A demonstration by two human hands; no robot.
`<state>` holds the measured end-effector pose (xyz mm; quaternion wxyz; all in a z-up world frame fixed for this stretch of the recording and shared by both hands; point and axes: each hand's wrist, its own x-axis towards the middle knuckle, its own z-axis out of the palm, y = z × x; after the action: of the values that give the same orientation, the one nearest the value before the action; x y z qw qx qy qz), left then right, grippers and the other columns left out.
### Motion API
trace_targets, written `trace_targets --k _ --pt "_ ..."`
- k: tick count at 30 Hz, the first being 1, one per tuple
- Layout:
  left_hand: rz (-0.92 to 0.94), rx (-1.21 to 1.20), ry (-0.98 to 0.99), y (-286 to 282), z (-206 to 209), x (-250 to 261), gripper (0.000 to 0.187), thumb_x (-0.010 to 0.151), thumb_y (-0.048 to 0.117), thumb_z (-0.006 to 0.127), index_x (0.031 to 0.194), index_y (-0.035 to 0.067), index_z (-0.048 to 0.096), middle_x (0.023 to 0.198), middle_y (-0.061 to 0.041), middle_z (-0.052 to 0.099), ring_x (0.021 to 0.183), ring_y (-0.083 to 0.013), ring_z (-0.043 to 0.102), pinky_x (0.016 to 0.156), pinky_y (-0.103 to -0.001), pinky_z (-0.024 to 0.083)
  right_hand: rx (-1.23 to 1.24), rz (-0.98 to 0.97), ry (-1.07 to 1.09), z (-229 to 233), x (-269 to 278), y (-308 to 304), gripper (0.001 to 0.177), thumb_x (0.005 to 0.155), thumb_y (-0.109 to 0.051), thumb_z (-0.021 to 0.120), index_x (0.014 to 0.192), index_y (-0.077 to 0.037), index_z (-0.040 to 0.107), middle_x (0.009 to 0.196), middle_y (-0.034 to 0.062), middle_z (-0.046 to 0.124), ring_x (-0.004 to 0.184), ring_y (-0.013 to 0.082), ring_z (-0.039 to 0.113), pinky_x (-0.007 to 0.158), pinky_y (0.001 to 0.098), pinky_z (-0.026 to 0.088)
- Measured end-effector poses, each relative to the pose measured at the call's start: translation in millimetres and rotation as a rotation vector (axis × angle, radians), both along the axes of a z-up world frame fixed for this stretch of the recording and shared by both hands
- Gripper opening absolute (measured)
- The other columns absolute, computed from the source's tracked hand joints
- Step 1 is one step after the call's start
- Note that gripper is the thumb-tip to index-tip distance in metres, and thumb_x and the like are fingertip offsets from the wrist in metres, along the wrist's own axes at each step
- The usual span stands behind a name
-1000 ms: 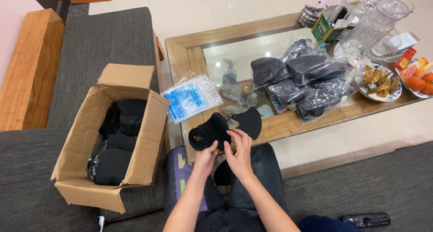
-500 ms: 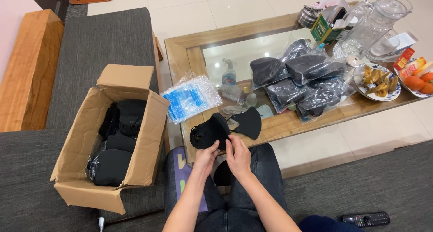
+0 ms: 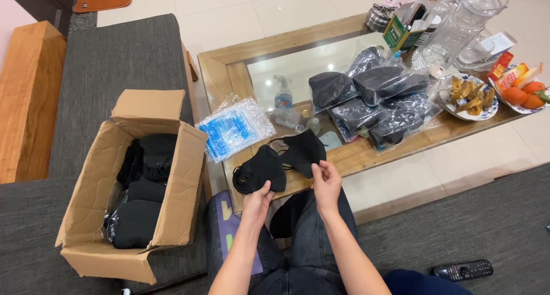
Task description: Picking black fabric masks from a cardboard box and placing them into plastic bags on a table
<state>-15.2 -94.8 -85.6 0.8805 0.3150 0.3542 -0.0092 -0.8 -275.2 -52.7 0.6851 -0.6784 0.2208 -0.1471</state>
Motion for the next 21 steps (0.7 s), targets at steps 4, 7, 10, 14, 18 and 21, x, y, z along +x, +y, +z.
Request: trace_targets --k 4,7,10,14,18,21 --pt "-0.002 0.014 -0.005 -2 -11 2 0.06 0.081 -0.013 0.081 0.137 -0.009 0.058 0.135 -0.026 0.064 0.125 -0.0424 0.062 0.105 -0.061 0.051 0.044 -0.037 0.096 -26 12 -19 0.017 0.095 -0.011 0.072 0.109 -0.002 0.071 0.074 0.0087 0.071 0.051 0.0129 0.061 0.038 0.0223 0.047" --pt "-0.006 0.019 0.001 -1 1 0 0.059 0.081 -0.013 0.081 0.136 -0.01 0.06 0.135 -0.026 0.064 0.126 -0.0415 0.061 0.104 -0.061 0.051 -0.001 -0.044 0.139 -15 12 -18 0.018 0.094 -0.01 0.071 0.11 -0.001 0.072 0.071 0.0091 0.071 0.045 0.0135 0.06 0.035 0.023 0.044" --pt "-0.04 0.033 0.012 0 2 -2 0.06 0.081 -0.01 0.083 0.136 -0.01 0.06 0.138 -0.026 0.063 0.127 -0.0393 0.061 0.105 -0.06 0.051 -0.109 -0.045 0.19 -12 12 -19 0.017 0.092 -0.012 0.071 0.108 -0.005 0.075 0.069 0.0093 0.072 0.04 0.0156 0.061 0.033 0.0251 0.045" --pt "-0.028 0.056 0.04 -4 11 0 0.05 0.081 -0.008 0.083 0.127 -0.011 0.065 0.13 -0.026 0.067 0.12 -0.0388 0.066 0.103 -0.056 0.054 -0.513 0.051 0.253 -34 19 -27 0.034 0.095 -0.025 0.068 0.126 -0.01 0.07 0.079 0.0072 0.073 0.077 0.0285 0.073 0.069 0.0439 0.056" --pt "-0.038 0.059 0.051 -3 15 -2 0.054 0.081 -0.007 0.085 0.129 -0.016 0.061 0.132 -0.03 0.064 0.123 -0.0391 0.063 0.105 -0.058 0.051 -0.71 0.078 0.21 -16 15 -20 0.042 0.095 -0.023 0.065 0.134 -0.01 0.064 0.083 0.0116 0.068 0.089 0.0372 0.071 0.082 0.0525 0.055" --pt "-0.038 0.061 0.049 -3 17 -2 0.057 0.08 -0.007 0.085 0.129 -0.019 0.059 0.134 -0.033 0.062 0.124 -0.0404 0.062 0.105 -0.059 0.05 -0.692 0.112 0.193 -6 14 -20 0.043 0.097 -0.018 0.062 0.139 -0.008 0.06 0.086 0.0118 0.064 0.093 0.0377 0.069 0.084 0.0513 0.054"
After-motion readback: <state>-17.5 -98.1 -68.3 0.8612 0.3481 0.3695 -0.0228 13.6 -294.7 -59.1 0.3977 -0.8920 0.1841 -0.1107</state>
